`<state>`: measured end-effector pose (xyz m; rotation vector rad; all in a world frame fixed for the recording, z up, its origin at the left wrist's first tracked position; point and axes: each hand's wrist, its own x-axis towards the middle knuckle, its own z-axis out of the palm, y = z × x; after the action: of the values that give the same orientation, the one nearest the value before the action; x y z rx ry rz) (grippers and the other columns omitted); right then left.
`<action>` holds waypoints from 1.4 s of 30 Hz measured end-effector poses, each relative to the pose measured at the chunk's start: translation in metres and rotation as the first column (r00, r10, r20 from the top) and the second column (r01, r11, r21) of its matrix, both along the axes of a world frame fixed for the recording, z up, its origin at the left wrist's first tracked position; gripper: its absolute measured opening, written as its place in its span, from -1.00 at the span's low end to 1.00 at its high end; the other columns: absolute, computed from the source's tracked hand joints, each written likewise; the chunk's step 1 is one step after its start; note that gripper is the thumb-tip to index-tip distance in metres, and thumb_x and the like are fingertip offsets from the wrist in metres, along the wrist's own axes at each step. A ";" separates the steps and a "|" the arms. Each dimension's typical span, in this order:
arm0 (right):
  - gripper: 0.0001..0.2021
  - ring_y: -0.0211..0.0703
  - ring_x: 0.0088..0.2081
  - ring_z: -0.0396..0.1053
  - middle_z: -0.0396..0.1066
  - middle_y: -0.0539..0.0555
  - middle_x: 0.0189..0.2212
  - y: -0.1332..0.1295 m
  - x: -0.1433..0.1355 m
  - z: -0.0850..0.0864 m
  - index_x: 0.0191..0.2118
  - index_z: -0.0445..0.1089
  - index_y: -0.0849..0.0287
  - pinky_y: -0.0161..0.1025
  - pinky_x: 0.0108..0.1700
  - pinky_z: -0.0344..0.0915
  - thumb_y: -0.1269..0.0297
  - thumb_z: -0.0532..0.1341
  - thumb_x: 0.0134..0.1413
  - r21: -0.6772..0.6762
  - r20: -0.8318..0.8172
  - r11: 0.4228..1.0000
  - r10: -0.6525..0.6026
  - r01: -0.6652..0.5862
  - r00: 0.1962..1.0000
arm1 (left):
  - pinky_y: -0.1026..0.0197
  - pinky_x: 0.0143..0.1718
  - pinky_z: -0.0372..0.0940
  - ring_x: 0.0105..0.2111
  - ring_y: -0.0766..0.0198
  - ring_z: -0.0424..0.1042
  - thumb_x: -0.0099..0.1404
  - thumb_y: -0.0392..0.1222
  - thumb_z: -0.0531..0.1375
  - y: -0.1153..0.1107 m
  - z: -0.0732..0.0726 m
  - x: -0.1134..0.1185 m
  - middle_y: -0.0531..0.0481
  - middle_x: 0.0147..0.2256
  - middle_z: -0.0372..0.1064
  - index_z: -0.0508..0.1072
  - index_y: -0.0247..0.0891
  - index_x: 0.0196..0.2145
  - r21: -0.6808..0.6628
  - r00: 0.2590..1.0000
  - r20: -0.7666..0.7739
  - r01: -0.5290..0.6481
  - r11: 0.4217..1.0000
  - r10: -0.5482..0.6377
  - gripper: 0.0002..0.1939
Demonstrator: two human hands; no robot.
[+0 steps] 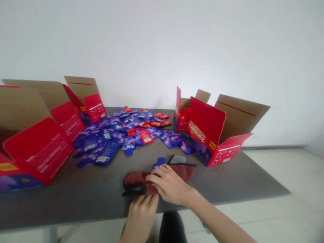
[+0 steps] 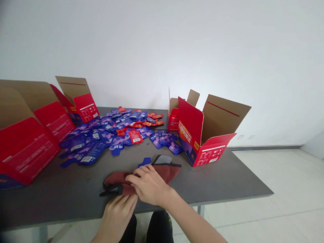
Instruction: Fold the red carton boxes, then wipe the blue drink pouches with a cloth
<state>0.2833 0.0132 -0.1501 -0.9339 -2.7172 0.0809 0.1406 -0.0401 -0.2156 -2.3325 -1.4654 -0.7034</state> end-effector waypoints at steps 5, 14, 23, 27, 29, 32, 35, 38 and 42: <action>-0.77 -0.14 -0.23 0.16 0.32 0.02 -0.30 0.040 -0.014 -0.020 -0.13 0.30 0.03 -0.19 -0.20 0.04 0.37 0.04 0.10 0.047 0.133 0.999 -0.019 0.012 0.991 | 0.22 -0.39 0.32 -0.46 0.25 0.40 0.09 -0.54 0.07 0.001 -0.002 -0.001 0.01 -0.42 0.46 0.45 -0.28 -0.29 0.076 0.994 0.045 0.100 0.992 -0.104 -0.70; -0.72 -0.18 -0.23 0.22 0.33 0.06 -0.27 0.075 -0.023 0.013 -0.08 0.26 0.12 -0.26 -0.25 0.02 0.39 -0.11 0.20 0.054 -0.028 0.971 -0.233 0.234 0.972 | 0.21 -0.46 0.32 -0.51 0.24 0.40 0.06 -0.49 0.19 0.001 0.009 0.007 0.05 -0.50 0.44 0.45 -0.25 -0.30 -0.037 1.000 0.016 0.004 0.999 -0.003 -0.75; -0.79 -0.20 -0.31 0.20 0.26 0.01 -0.37 0.024 -0.004 -0.015 -0.18 0.32 0.01 -0.25 -0.25 0.02 0.36 0.03 0.10 0.027 0.098 1.000 -0.009 0.006 0.995 | 0.25 -0.48 0.28 -0.52 0.26 0.38 0.02 -0.53 0.12 0.000 0.006 0.005 0.06 -0.52 0.41 0.43 -0.26 -0.40 0.047 0.998 -0.016 0.056 0.997 -0.056 -0.76; -0.69 -0.16 -0.28 0.24 0.30 0.05 -0.30 0.074 -0.017 -0.021 -0.03 0.26 -0.02 -0.23 -0.26 0.05 0.35 -0.04 0.15 0.044 0.118 0.988 -0.153 0.149 0.981 | 0.22 -0.40 0.31 -0.47 0.26 0.40 0.06 -0.54 0.08 0.004 0.007 0.001 0.00 -0.39 0.47 0.41 -0.33 -0.24 0.100 0.990 -0.033 0.137 0.986 -0.134 -0.68; -0.69 -0.15 -0.28 0.25 0.32 0.08 -0.29 0.091 -0.022 -0.017 -0.01 0.25 0.02 -0.23 -0.26 0.07 0.34 -0.06 0.16 0.048 0.102 0.979 -0.204 0.200 0.974 | 0.25 -0.44 0.30 -0.50 0.29 0.38 0.07 -0.55 0.09 0.006 0.008 0.000 0.05 -0.45 0.46 0.42 -0.29 -0.27 0.039 0.991 -0.025 0.130 0.991 -0.129 -0.70; -0.72 -0.16 -0.28 0.24 0.31 0.08 -0.31 0.089 -0.019 -0.002 -0.07 0.28 0.09 -0.24 -0.26 0.07 0.36 -0.09 0.19 0.066 0.057 0.970 -0.236 0.233 0.970 | 0.27 -0.50 0.27 -0.55 0.30 0.37 0.09 -0.53 0.11 0.006 0.009 0.000 0.09 -0.53 0.42 0.43 -0.25 -0.31 -0.034 0.997 0.007 0.079 0.996 -0.079 -0.73; -0.73 -0.21 -0.30 0.20 0.26 0.04 -0.35 0.062 -0.006 0.014 -0.14 0.30 0.11 -0.27 -0.26 0.05 0.39 -0.11 0.22 0.070 -0.033 0.979 -0.191 0.193 0.981 | 0.28 -0.52 0.24 -0.55 0.29 0.37 0.11 -0.48 0.14 0.004 0.009 0.003 0.10 -0.56 0.40 0.45 -0.21 -0.32 -0.045 0.999 0.035 0.012 0.999 -0.010 -0.77; -0.78 -0.23 -0.30 0.17 0.23 0.03 -0.34 0.035 0.002 0.018 -0.12 0.28 0.09 -0.28 -0.24 0.06 0.35 -0.05 0.21 0.012 -0.057 0.997 -0.082 0.083 0.995 | 0.26 -0.48 0.25 -0.52 0.26 0.40 0.12 -0.46 0.15 0.000 0.009 0.008 0.08 -0.52 0.42 0.46 -0.16 -0.27 -0.039 0.997 0.009 -0.080 0.996 0.080 -0.73; -0.61 -0.15 -0.12 0.14 0.17 0.11 -0.09 0.024 0.001 0.006 0.10 0.11 0.05 -0.22 -0.10 0.08 0.29 0.07 0.13 -0.037 -0.050 0.997 -0.063 0.062 0.997 | 0.17 -0.40 0.30 -0.41 0.18 0.43 0.11 -0.47 0.12 -0.004 0.008 0.008 0.04 -0.42 0.44 0.46 -0.12 -0.29 -0.076 0.991 -0.062 -0.126 0.989 0.122 -0.70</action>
<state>0.2840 0.0374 -0.1444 -1.0118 -2.6454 0.1388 0.1487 -0.0445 -0.2073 -2.2754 -1.6248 -0.5503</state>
